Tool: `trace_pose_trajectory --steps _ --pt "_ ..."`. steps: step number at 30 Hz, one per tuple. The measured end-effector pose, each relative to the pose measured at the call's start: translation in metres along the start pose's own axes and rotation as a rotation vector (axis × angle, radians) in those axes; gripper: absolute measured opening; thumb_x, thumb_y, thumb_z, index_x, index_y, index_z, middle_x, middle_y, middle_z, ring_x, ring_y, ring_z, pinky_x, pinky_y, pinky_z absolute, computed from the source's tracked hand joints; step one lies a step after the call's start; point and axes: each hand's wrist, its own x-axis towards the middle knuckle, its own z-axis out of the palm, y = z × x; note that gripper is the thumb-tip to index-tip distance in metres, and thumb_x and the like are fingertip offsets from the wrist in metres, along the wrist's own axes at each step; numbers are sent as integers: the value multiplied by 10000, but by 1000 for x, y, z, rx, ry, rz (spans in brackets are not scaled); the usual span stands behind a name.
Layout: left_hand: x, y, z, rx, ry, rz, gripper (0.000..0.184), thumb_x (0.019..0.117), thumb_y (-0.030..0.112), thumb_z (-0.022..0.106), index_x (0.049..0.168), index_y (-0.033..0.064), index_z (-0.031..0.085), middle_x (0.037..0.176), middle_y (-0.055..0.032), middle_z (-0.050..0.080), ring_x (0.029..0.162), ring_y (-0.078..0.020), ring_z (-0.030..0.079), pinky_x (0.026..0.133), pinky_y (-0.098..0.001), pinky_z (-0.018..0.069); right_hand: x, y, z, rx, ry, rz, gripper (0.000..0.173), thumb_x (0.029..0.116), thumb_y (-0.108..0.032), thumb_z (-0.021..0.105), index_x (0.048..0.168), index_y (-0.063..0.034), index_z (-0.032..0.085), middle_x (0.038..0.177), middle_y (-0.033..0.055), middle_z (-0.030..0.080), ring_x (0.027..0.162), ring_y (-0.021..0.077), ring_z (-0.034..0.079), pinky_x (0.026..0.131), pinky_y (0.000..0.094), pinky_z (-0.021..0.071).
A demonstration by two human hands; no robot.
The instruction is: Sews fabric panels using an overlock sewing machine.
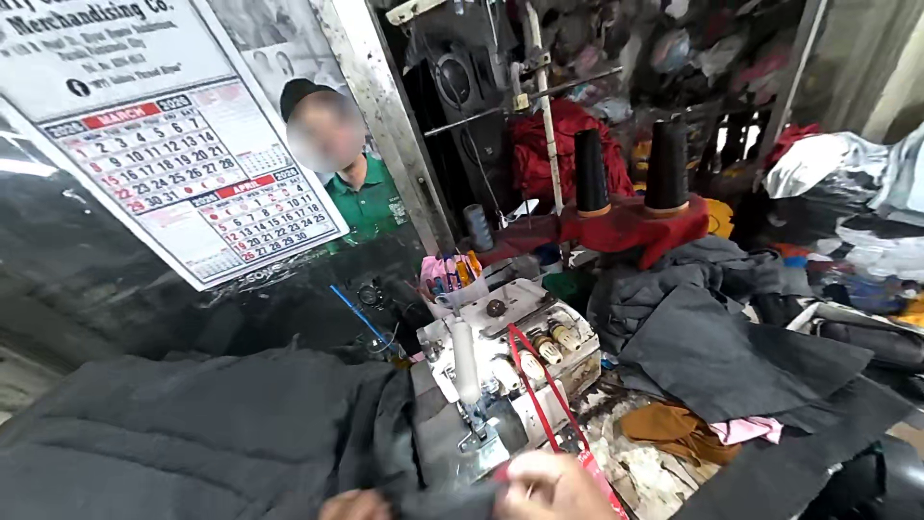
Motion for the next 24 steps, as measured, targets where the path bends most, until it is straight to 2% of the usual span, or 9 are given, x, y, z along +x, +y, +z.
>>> trace_pose_trajectory --steps 3,9,11,13,14,17,19,21,24 --pt "-2 31 42 -85 -10 -14 148 1000 212 654 1048 96 732 896 -32 710 848 -119 675 787 -296 580 -3 22 6 120 438 47 53 955 -64 658 994 -39 683 768 56 726 559 192 694 463 367 609" --pt "59 11 -41 -430 -566 -64 146 984 192 704 1064 85 762 924 -45 719 826 -107 674 734 -298 586 -54 14 -24 -66 179 -109 142 997 -160 678 1026 -27 716 788 59 712 607 150 664 529 337 578" --pt "72 17 -47 -431 -744 6 206 1012 279 668 1093 106 743 934 -24 736 835 -104 691 778 -341 597 -26 -7 -10 -236 173 -306 243 926 -123 743 1165 -83 730 1050 26 733 850 94 694 711 297 616" --pt "90 25 -56 -260 -903 99 289 1037 380 601 1063 125 733 900 -32 733 837 -155 694 807 -422 572 13 -31 7 -397 -94 -473 565 812 -43 738 1365 -103 638 1384 69 639 1287 178 601 1067 415 544" --pt "101 29 -64 -139 -978 148 355 1055 420 548 1021 116 727 862 -58 721 829 -214 693 804 -478 557 28 -39 16 -460 -237 -528 565 782 -36 740 1335 -108 647 1371 82 644 1308 218 590 1090 457 520" --pt "130 29 -96 320 -1177 245 582 1097 492 358 873 70 690 724 -136 668 712 -345 682 695 -577 531 47 -51 38 -607 -521 -632 136 961 -231 656 978 -103 698 785 83 684 744 275 688 649 515 539" --pt "157 26 -116 737 -1343 120 585 1101 477 327 1045 73 746 896 -189 733 887 -408 718 818 -623 532 54 -74 46 -813 -635 -500 297 1010 -395 599 988 -110 678 780 109 664 751 324 674 643 563 510" --pt "184 -7 -132 1045 -1279 -10 490 1087 464 381 1251 125 695 1068 -201 727 1028 -426 692 918 -649 496 69 -104 60 -946 -539 -435 309 999 -373 624 1191 -135 672 995 121 709 942 334 697 788 588 555" --pt "236 -48 -149 1108 -738 174 384 1031 339 556 1306 99 674 1019 -295 687 880 -518 676 811 -740 486 78 -144 91 -875 -174 -659 213 983 -287 646 1145 -171 724 1022 14 722 1030 189 675 1027 460 495"
